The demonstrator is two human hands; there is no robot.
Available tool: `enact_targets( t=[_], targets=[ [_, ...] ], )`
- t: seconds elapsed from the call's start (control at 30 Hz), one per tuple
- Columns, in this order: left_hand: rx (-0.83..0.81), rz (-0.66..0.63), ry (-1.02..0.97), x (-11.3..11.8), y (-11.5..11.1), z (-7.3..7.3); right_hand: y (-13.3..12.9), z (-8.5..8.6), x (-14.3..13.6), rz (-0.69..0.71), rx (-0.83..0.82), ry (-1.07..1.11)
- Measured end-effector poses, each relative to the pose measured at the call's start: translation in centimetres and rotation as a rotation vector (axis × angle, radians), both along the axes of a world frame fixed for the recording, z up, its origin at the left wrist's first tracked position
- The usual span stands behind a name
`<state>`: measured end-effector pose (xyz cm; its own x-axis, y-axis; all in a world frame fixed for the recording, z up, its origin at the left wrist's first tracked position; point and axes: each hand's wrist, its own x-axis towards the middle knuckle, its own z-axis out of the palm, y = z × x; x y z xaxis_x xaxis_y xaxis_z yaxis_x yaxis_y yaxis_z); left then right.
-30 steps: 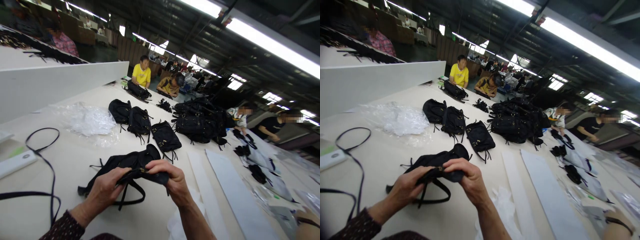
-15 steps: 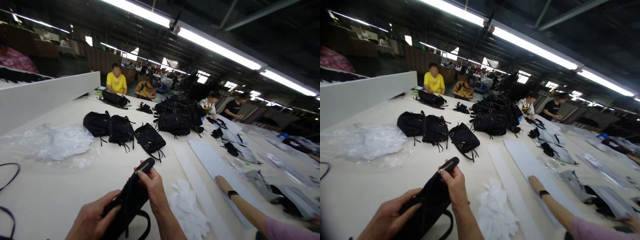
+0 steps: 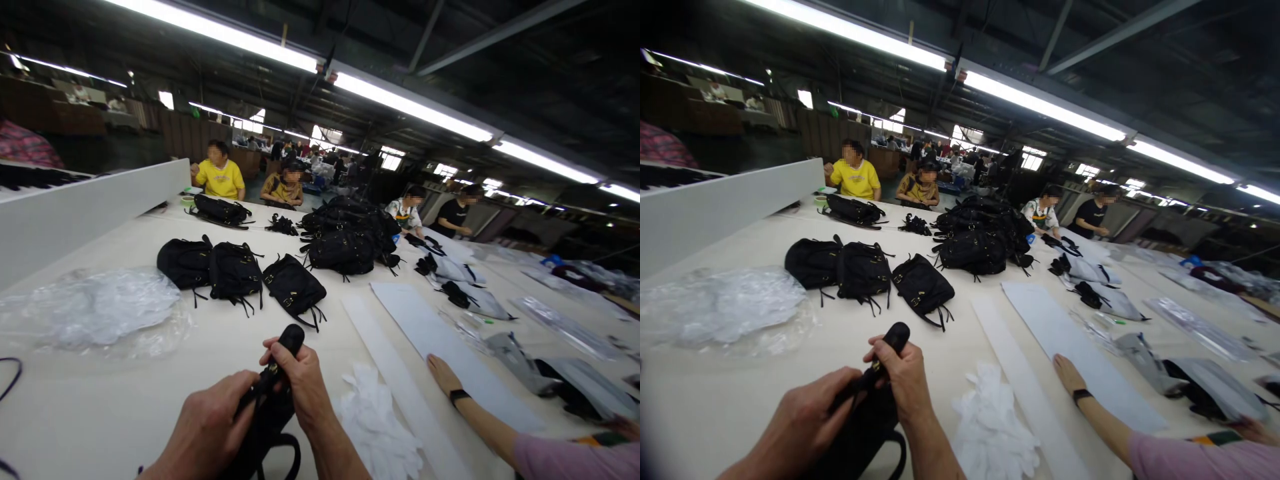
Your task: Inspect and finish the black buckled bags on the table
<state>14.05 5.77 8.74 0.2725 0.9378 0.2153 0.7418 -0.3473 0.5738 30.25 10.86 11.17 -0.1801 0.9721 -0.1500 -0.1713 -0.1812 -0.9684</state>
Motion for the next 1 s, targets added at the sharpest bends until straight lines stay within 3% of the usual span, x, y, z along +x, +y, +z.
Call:
enact_targets(
  t=[0.17, 0.3, 0.57, 0.73, 1.0],
  targets=[
    [-0.201, -0.027, -0.078, -0.5, -0.2, 0.6, 0.1, 0.7, -0.2, -0.12, -0.001, 0.12],
    [-0.346, -0.111, -0.228, -1.6, -0.5, 2.1, -0.1, 0.8, -0.3, -0.119, -0.016, 0.172],
    [-0.065, -0.016, 0.022, -0.4, -0.1, 4.9, -1.3, 3.1, -0.4, -0.001, 0.141, -0.077],
    [-0.071, -0.004, -0.003, -0.1, 0.0, 5.6, -1.9, 3.6, -0.2, -0.001, 0.228, -0.162],
    [-0.419, -0.01, -0.358, 0.3, 1.0, 5.5, -1.7, 4.0, -0.2, -0.022, 0.332, -0.221]
  ],
)
